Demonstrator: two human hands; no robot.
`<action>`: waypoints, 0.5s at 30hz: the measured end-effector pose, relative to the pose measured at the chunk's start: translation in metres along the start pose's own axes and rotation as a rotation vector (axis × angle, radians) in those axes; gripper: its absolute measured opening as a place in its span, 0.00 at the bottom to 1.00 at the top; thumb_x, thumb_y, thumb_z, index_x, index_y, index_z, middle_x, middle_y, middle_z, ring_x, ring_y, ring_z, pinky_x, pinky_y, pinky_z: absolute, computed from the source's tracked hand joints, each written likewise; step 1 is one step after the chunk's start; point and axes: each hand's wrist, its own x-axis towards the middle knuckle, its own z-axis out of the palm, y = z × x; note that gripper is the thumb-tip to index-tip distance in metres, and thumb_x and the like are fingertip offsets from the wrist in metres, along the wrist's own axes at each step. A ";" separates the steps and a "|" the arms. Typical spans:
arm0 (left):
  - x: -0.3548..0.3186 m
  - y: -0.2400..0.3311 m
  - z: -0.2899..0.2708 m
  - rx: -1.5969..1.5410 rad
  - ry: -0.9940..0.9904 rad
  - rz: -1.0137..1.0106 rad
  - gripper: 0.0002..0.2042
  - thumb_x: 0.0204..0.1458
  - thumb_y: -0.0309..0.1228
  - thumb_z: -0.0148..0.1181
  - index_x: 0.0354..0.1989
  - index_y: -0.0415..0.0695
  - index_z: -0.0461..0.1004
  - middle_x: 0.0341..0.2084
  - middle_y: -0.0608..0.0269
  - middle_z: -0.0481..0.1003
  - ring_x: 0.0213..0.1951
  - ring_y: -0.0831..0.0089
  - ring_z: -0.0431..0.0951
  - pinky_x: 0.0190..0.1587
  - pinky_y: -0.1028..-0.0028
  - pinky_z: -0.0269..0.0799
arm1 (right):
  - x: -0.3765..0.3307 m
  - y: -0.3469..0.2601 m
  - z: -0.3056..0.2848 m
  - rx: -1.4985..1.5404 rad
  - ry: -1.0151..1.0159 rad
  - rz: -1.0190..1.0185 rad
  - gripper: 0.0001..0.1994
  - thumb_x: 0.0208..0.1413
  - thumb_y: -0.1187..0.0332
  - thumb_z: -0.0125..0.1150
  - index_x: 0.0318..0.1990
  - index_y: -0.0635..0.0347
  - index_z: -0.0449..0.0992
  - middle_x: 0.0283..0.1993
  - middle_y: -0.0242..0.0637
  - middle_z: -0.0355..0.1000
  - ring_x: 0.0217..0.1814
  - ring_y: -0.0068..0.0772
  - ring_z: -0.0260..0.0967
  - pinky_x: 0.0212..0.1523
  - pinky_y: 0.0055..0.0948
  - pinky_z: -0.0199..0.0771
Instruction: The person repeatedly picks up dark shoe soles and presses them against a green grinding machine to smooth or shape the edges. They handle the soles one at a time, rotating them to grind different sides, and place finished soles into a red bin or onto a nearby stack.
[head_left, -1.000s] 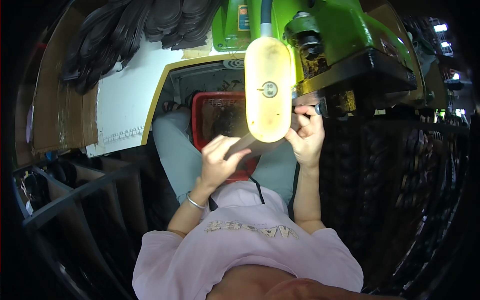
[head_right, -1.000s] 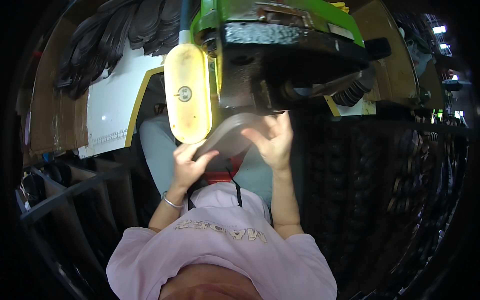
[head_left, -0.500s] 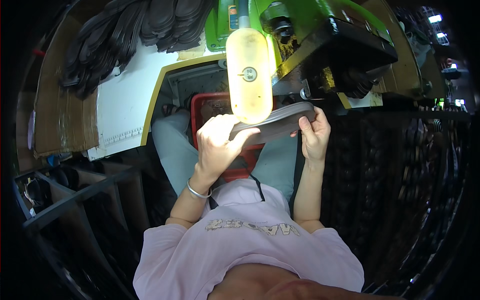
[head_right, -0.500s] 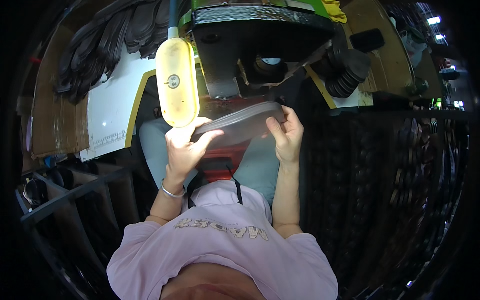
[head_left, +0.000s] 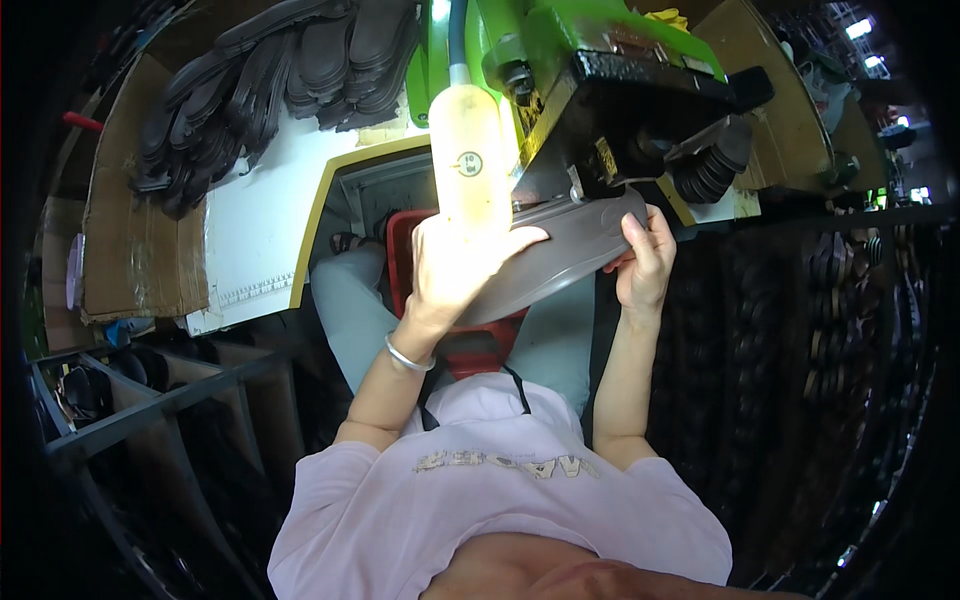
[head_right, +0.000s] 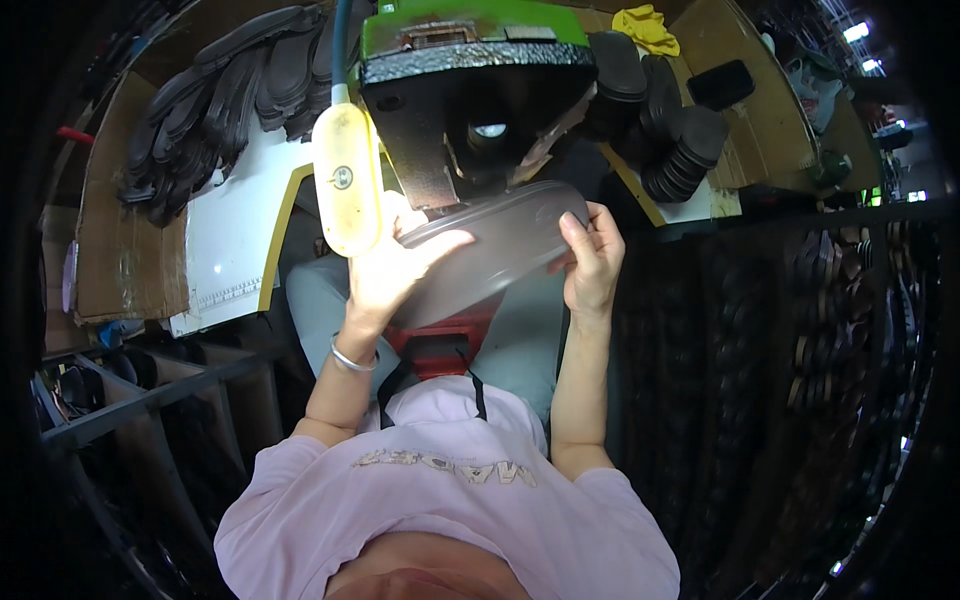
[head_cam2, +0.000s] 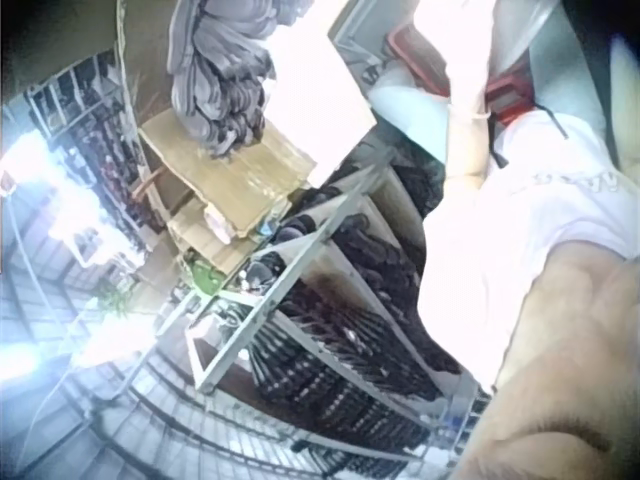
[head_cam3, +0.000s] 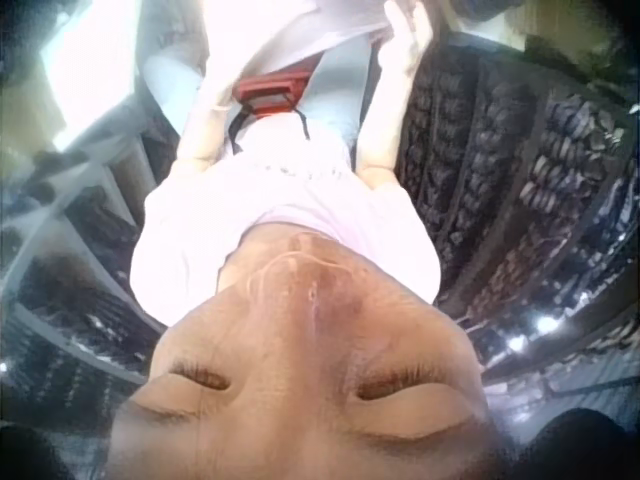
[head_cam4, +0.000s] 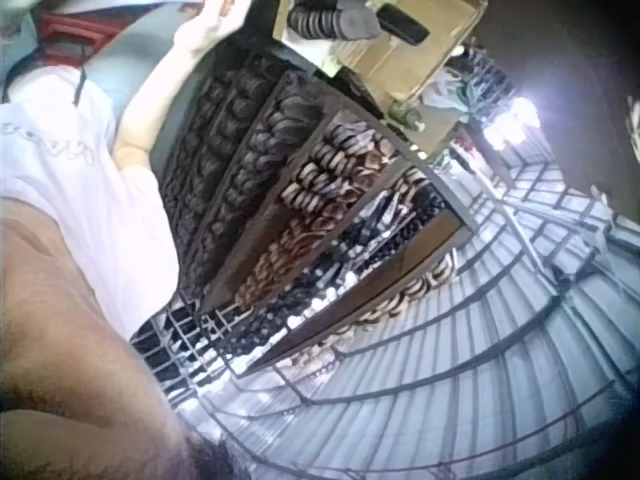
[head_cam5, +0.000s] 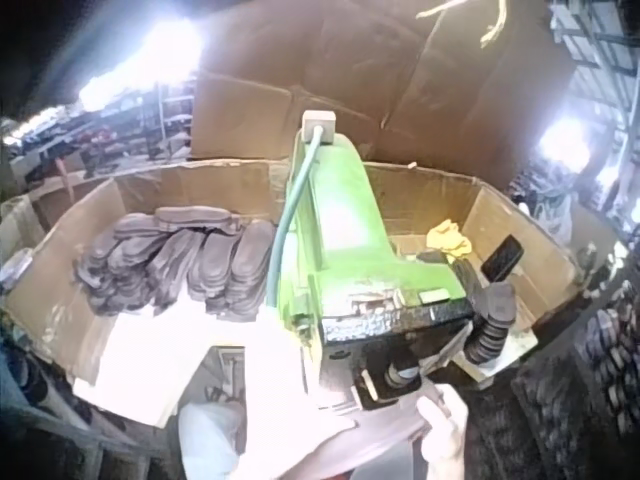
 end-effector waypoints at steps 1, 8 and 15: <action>0.003 0.002 0.003 -0.007 0.025 -0.020 0.19 0.35 0.35 0.77 0.27 0.42 0.71 0.20 0.68 0.71 0.24 0.76 0.71 0.30 0.76 0.70 | 0.005 -0.003 0.000 0.007 0.009 0.001 0.09 0.55 0.69 0.57 0.39 0.65 0.69 0.30 0.33 0.73 0.23 0.16 0.68 0.14 0.14 0.64; 0.007 -0.017 0.009 -0.300 0.043 0.029 0.17 0.40 0.34 0.72 0.33 0.39 0.73 0.24 0.63 0.75 0.25 0.77 0.74 0.30 0.75 0.72 | 0.016 0.006 0.009 0.063 -0.029 0.119 0.07 0.53 0.70 0.56 0.38 0.61 0.70 0.27 0.30 0.70 0.19 0.15 0.64 0.10 0.13 0.58; -0.003 -0.072 -0.027 -0.397 -0.102 -0.151 0.17 0.33 0.24 0.70 0.30 0.40 0.67 0.26 0.66 0.70 0.29 0.81 0.71 0.33 0.80 0.69 | -0.015 0.013 0.029 0.035 -0.143 0.089 0.14 0.54 0.70 0.57 0.46 0.66 0.67 0.33 0.34 0.72 0.23 0.16 0.67 0.15 0.13 0.65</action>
